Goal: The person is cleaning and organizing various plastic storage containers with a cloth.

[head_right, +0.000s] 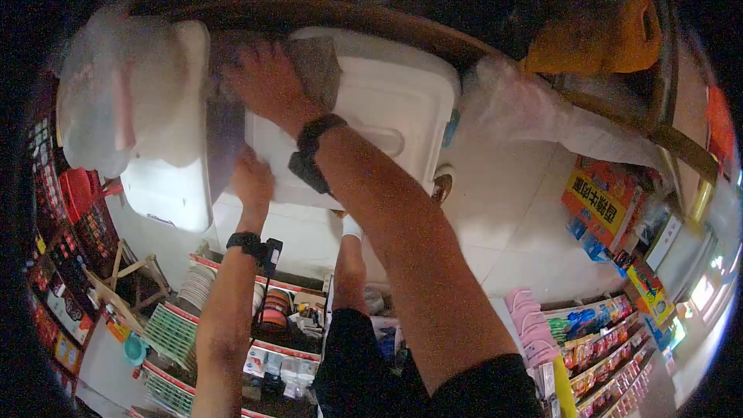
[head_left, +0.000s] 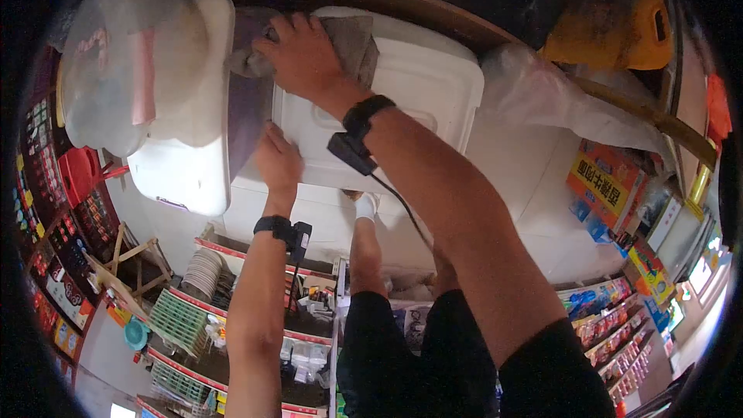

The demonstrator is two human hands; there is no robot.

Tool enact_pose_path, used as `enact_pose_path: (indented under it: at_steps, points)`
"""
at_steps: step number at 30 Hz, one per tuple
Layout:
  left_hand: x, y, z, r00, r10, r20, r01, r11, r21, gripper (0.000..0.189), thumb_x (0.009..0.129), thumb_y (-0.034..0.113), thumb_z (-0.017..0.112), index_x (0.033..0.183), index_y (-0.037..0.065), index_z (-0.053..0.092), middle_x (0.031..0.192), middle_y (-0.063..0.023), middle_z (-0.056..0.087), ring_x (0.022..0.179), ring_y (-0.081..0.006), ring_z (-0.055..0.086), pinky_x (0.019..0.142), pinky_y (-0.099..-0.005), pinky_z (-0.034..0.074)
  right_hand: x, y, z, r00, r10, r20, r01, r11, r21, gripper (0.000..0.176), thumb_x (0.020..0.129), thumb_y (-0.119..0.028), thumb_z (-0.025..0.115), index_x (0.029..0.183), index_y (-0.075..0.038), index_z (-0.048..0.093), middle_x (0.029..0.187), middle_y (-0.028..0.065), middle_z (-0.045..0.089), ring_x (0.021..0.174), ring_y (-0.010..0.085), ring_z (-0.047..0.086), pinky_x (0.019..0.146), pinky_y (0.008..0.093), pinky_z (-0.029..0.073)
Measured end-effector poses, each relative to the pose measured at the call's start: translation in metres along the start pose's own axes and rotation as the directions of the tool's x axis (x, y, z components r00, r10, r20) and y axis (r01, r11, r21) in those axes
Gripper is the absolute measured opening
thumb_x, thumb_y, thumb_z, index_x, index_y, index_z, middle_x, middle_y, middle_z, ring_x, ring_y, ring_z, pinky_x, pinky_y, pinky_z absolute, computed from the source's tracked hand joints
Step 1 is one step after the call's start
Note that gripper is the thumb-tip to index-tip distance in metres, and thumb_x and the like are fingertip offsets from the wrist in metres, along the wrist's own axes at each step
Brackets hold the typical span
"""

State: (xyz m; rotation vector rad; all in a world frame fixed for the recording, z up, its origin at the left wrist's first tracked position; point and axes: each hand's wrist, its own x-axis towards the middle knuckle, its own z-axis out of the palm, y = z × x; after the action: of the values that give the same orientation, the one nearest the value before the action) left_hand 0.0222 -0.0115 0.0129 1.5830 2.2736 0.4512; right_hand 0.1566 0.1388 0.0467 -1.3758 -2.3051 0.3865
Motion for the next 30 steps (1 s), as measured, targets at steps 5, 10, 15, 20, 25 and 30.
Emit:
enact_pose_path:
  at_steps: [5,10,15,20,25,30]
  points:
    - [0.002,-0.011,0.003,0.995,0.097,0.029,-0.100,0.985,0.144,0.047,0.105,0.029,0.037,0.082,-0.003,0.062,0.080,-0.0280,0.065,0.075,-0.0497,0.062,0.061,-0.0559,0.045,-0.038,0.041,-0.043,0.989,0.062,0.134,-0.062,0.998,-0.006,0.046,0.080,-0.022,0.069,0.125,-0.021,0.064,0.116,0.0163,0.060,0.112,0.0356,0.058,0.095,0.0500,0.048]
    - [0.004,0.003,0.000,0.996,0.059,-0.060,-0.062,0.997,-0.055,0.046,0.104,0.027,0.037,0.082,-0.004,0.063,0.078,-0.0276,0.065,0.071,-0.0486,0.062,0.057,-0.0533,0.044,-0.124,0.106,-0.108,0.917,0.378,0.126,-0.374,0.926,-0.057,0.054,0.077,-0.021,0.070,0.129,-0.014,0.060,0.112,0.0209,0.063,0.114,0.0388,0.058,0.101,0.0504,0.048]
    - [0.002,-0.003,0.001,0.978,0.198,-0.069,-0.186,0.972,0.147,0.044,0.104,0.026,0.037,0.084,-0.004,0.062,0.076,-0.0280,0.064,0.070,-0.0492,0.061,0.058,-0.0540,0.044,-0.138,0.111,-0.099,0.903,0.429,0.025,-0.403,0.867,-0.292,0.065,0.073,-0.020,0.074,0.133,-0.005,0.054,0.117,0.0276,0.054,0.116,0.0433,0.054,0.100,0.0504,0.045]
    - [0.001,-0.001,0.001,0.999,-0.002,0.040,0.001,1.000,0.030,0.048,0.105,0.028,0.036,0.080,-0.004,0.061,0.073,-0.0286,0.063,0.069,-0.0503,0.061,0.058,-0.0546,0.045,-0.034,0.032,-0.043,0.946,0.300,0.120,-0.295,0.954,-0.054,0.053,0.075,-0.020,0.073,0.125,-0.011,0.061,0.109,0.0206,0.058,0.109,0.0372,0.056,0.094,0.0509,0.046]
    - [0.000,-0.003,0.002,0.974,0.208,-0.089,-0.202,0.977,0.073,0.052,0.105,0.031,0.037,0.076,-0.005,0.061,0.071,-0.0286,0.063,0.066,-0.0506,0.060,0.059,-0.0558,0.045,0.013,-0.007,0.005,0.985,0.139,-0.104,-0.147,0.987,-0.070,0.050,0.076,-0.024,0.074,0.123,-0.015,0.062,0.109,0.0182,0.058,0.106,0.0364,0.058,0.091,0.0477,0.049]
    - [-0.002,-0.015,0.009,0.978,0.197,-0.070,-0.182,0.967,0.176,0.054,0.105,0.033,0.038,0.076,-0.005,0.061,0.072,-0.0299,0.063,0.067,-0.0512,0.060,0.059,-0.0565,0.044,-0.048,0.052,-0.032,0.993,0.098,0.060,-0.096,0.995,-0.035,0.048,0.076,-0.021,0.074,0.123,-0.015,0.062,0.109,0.0177,0.058,0.104,0.0371,0.057,0.091,0.0485,0.048]
